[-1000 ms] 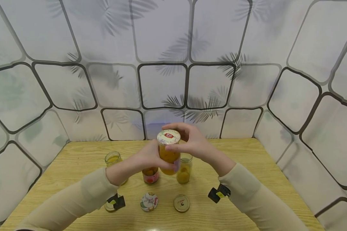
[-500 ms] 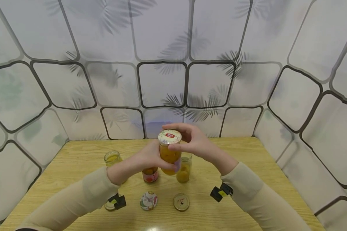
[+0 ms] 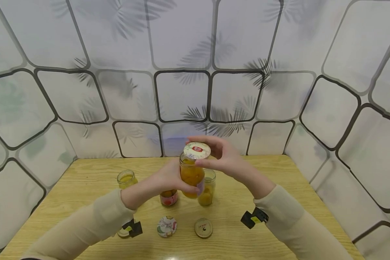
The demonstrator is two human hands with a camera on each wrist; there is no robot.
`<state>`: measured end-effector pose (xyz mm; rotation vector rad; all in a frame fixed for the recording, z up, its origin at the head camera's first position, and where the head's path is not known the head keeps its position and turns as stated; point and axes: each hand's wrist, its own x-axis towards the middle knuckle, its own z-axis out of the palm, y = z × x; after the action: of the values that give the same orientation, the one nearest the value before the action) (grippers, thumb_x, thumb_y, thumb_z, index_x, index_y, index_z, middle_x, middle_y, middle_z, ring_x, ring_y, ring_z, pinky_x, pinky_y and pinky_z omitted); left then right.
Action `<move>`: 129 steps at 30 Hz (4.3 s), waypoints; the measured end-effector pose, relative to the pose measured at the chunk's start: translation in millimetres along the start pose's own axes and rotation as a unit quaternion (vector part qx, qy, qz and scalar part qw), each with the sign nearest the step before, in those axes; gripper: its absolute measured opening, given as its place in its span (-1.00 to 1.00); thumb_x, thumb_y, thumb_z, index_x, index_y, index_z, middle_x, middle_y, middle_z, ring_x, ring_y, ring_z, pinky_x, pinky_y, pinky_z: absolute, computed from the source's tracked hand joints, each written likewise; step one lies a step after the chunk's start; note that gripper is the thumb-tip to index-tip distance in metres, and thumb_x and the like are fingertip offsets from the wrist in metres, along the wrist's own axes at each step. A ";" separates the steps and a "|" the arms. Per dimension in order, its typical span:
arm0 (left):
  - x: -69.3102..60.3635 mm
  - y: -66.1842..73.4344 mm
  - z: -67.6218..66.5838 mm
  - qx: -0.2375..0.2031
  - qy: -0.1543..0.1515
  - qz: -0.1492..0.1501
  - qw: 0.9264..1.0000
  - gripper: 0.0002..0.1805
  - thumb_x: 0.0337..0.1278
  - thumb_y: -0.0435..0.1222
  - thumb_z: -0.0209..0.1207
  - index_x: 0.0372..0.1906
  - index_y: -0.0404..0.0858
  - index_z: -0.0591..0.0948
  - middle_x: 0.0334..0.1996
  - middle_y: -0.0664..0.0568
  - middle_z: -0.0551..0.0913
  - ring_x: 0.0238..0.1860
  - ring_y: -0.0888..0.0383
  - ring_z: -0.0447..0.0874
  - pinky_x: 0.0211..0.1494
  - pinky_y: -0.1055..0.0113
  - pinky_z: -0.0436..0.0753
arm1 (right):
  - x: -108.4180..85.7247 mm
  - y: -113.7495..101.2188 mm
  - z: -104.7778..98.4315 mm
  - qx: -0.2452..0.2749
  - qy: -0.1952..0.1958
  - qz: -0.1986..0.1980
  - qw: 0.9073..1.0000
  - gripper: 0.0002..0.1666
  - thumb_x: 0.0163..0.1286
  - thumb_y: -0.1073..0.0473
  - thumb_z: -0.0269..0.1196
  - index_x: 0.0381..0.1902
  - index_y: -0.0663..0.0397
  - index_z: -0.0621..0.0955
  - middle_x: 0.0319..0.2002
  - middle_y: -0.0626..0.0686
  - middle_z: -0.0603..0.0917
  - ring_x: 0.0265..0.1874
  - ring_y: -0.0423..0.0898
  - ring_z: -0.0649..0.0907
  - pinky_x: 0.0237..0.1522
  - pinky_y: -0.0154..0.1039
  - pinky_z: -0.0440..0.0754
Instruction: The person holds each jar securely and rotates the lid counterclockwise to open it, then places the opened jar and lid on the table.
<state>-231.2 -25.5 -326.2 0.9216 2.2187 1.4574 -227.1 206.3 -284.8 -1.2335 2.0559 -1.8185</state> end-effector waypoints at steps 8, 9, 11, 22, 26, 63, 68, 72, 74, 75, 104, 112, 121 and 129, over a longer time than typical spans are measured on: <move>3.2 1.9 6.0 0.013 0.007 -0.008 1.000 -0.38 -0.04 -0.33 0.58 0.19 -0.26 0.61 -0.02 -0.06 0.79 -0.17 0.29 0.72 -0.01 0.40 0.72 | -18.5 0.2 -7.4 -0.021 0.001 -0.006 1.000 -0.34 0.51 0.40 0.31 0.52 0.09 0.49 0.43 -0.10 0.61 0.36 -0.23 0.61 0.31 -0.36 0.65; 3.6 2.4 6.9 0.013 0.009 -0.010 1.000 -0.38 -0.06 -0.34 0.59 0.18 -0.26 0.62 -0.02 -0.06 0.79 -0.17 0.29 0.72 -0.01 0.40 0.71 | -20.8 0.2 -8.1 -0.025 0.003 -0.005 1.000 -0.33 0.50 0.40 0.31 0.52 0.05 0.50 0.44 -0.10 0.61 0.36 -0.24 0.61 0.31 -0.36 0.65; 4.4 3.5 8.4 0.009 0.008 -0.013 1.000 -0.37 -0.08 -0.35 0.59 0.17 -0.27 0.62 -0.03 -0.06 0.79 -0.17 0.28 0.71 0.00 0.40 0.71 | -25.0 0.4 -9.5 -0.033 0.005 -0.005 0.999 -0.33 0.50 0.41 0.30 0.52 0.05 0.49 0.45 -0.10 0.60 0.37 -0.25 0.60 0.32 -0.37 0.64; 8.7 6.8 14.8 0.013 -0.020 0.008 1.000 -0.47 -0.03 -0.34 0.57 0.10 -0.23 0.65 -0.10 -0.01 0.81 -0.20 0.32 0.70 0.01 0.41 0.68 | -49.6 -5.9 -17.5 -0.057 0.024 0.024 0.998 -0.30 0.52 0.47 0.24 0.55 0.09 0.44 0.48 -0.17 0.56 0.36 -0.30 0.60 0.24 -0.42 0.65; 11.6 5.4 17.3 0.023 -0.020 0.022 0.999 -0.53 -0.04 -0.33 0.58 0.02 -0.21 0.68 -0.15 0.01 0.81 -0.23 0.35 0.69 -0.01 0.42 0.68 | -59.1 -10.7 -22.0 -0.084 0.038 0.061 0.994 -0.30 0.53 0.46 0.22 0.56 0.05 0.44 0.47 -0.23 0.55 0.31 -0.33 0.61 0.12 -0.40 0.70; 35.8 -8.2 78.2 -0.044 -0.017 -0.043 0.998 -0.57 -0.16 -0.42 0.63 -0.10 -0.19 0.73 -0.31 0.21 0.78 -0.33 0.39 0.65 -0.11 0.50 0.63 | -124.4 17.3 -43.7 -0.115 0.067 0.123 0.983 -0.32 0.56 0.48 0.15 0.57 0.04 0.43 0.43 -0.29 0.56 0.25 -0.40 0.63 0.06 -0.40 0.73; 37.2 -11.1 85.3 -0.065 -0.024 -0.065 0.995 -0.56 -0.12 -0.42 0.62 -0.05 -0.20 0.74 -0.25 0.19 0.81 -0.28 0.39 0.68 -0.04 0.50 0.64 | -136.8 20.3 -42.6 -0.128 0.080 0.160 0.976 -0.35 0.58 0.43 0.17 0.57 0.10 0.42 0.39 -0.37 0.57 0.22 -0.42 0.65 0.06 -0.38 0.75; 39.3 -14.1 89.8 -0.078 -0.041 -0.063 0.994 -0.55 -0.06 -0.44 0.59 0.00 -0.20 0.73 -0.23 0.19 0.80 -0.25 0.40 0.67 0.00 0.49 0.63 | -148.3 28.6 -40.9 -0.147 0.096 0.185 0.967 -0.36 0.59 0.37 0.21 0.56 0.10 0.42 0.37 -0.42 0.58 0.23 -0.49 0.61 0.06 -0.40 0.74; 40.6 -15.2 92.3 -0.080 -0.045 -0.061 0.994 -0.55 -0.04 -0.44 0.58 0.01 -0.19 0.73 -0.23 0.20 0.80 -0.25 0.42 0.67 0.00 0.50 0.62 | -153.9 34.9 -41.0 -0.138 0.101 0.193 0.966 -0.37 0.59 0.36 0.20 0.56 0.09 0.43 0.34 -0.43 0.59 0.21 -0.48 0.63 0.04 -0.39 0.74; 41.4 -15.8 93.9 -0.082 -0.043 -0.062 0.994 -0.55 -0.04 -0.44 0.58 0.01 -0.19 0.73 -0.23 0.20 0.80 -0.25 0.42 0.67 0.00 0.50 0.62 | -156.7 37.9 -41.4 -0.132 0.103 0.199 0.966 -0.37 0.60 0.36 0.20 0.56 0.06 0.43 0.32 -0.44 0.60 0.20 -0.48 0.63 0.03 -0.40 0.74; 66.8 -37.4 136.8 -0.074 0.042 -0.111 0.990 -0.42 -0.14 -0.43 0.65 0.05 -0.09 0.69 -0.17 0.25 0.77 -0.21 0.42 0.66 0.00 0.51 0.62 | -212.8 89.0 -43.4 -0.097 0.114 0.282 0.948 -0.32 0.54 0.32 0.29 0.53 0.32 0.39 0.19 -0.68 0.55 0.13 -0.65 0.55 0.04 -0.55 0.65; 79.3 -41.2 147.1 -0.056 0.080 -0.123 0.988 -0.42 -0.16 -0.37 0.68 0.04 -0.03 0.70 -0.17 0.27 0.78 -0.17 0.41 0.67 0.06 0.49 0.63 | -217.3 98.8 -33.5 -0.131 0.118 0.318 0.932 -0.22 0.48 0.23 0.38 0.52 0.41 0.36 0.25 -0.53 0.58 0.10 -0.72 0.49 0.03 -0.57 0.60; 91.4 -46.8 154.6 -0.021 0.097 -0.094 0.991 -0.48 -0.19 -0.34 0.70 -0.05 -0.07 0.71 -0.24 0.28 0.78 -0.22 0.47 0.63 0.05 0.55 0.60 | -221.5 107.3 -27.9 -0.181 0.119 0.337 0.916 -0.22 0.43 0.16 0.45 0.49 0.34 0.44 0.41 0.18 0.60 0.04 -0.73 0.46 -0.01 -0.52 0.63; 96.7 -49.8 161.2 -0.011 0.116 -0.122 0.986 -0.48 -0.20 -0.32 0.71 -0.08 -0.08 0.70 -0.28 0.26 0.75 -0.25 0.44 0.62 0.03 0.54 0.62 | -226.8 117.5 -24.2 -0.219 0.108 0.302 0.921 -0.25 0.34 0.22 0.50 0.39 0.42 0.50 0.22 -0.46 0.63 0.15 -0.58 0.53 0.06 -0.48 0.60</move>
<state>-224.2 137.5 -432.1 0.4709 2.3729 1.5319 -148.5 362.2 -472.8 -0.3585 2.6652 -1.2876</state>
